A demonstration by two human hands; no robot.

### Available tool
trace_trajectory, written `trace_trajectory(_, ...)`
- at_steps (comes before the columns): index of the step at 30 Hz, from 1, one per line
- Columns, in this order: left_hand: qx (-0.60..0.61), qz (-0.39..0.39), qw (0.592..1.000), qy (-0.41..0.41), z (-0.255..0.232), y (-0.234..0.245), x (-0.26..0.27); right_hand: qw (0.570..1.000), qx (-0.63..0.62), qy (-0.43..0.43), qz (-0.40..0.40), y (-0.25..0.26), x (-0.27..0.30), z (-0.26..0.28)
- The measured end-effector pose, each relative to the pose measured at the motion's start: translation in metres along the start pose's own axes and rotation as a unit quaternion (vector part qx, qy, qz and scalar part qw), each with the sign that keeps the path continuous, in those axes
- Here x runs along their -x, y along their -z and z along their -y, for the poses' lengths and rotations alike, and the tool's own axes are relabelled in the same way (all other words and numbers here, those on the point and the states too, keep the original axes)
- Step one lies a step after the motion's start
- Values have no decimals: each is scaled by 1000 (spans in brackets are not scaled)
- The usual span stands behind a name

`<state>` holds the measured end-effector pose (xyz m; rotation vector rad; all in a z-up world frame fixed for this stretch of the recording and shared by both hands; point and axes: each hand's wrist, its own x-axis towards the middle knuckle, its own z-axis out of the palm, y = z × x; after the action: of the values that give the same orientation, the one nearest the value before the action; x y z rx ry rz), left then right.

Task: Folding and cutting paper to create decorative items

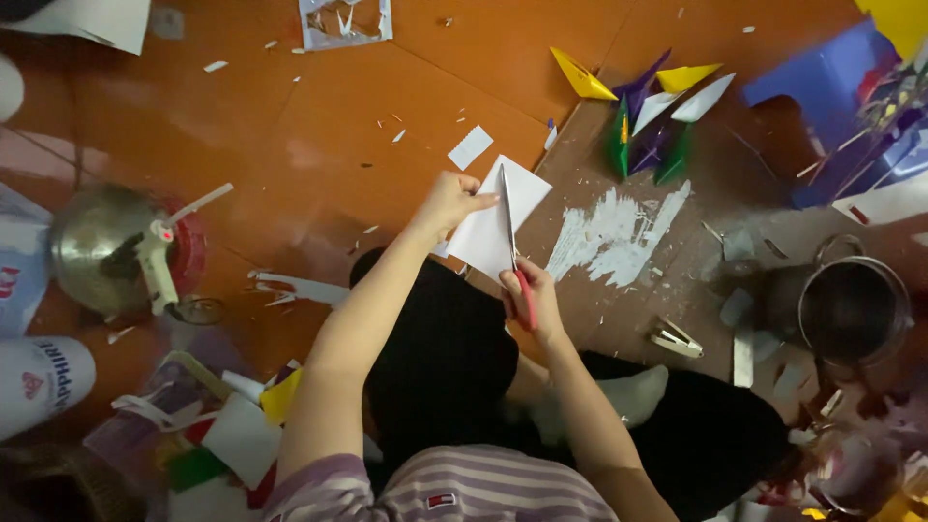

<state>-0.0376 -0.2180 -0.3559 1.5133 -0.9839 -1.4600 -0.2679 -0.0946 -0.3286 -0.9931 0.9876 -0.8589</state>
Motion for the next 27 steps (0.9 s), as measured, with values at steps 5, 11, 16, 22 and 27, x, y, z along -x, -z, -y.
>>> trace_trajectory(5,38,-41,998,-16,4,-2,-26,998,44,-42,-27,-8,-24,-6)
trace_trajectory(11,-2,-122,992,-24,24,5,-63,996,33,-79,-3,8,-73,-61)
trace_trajectory(16,20,-120,992,-29,42,9,-71,996,1,-93,-18,-24,-88,-18)
trace_trajectory(22,-11,-158,987,-27,31,20,-71,992,-3,-121,-48,-32,-105,-37)
trace_trajectory(27,-9,-172,985,-22,38,26,-75,990,121,-57,-34,-47,-102,2)
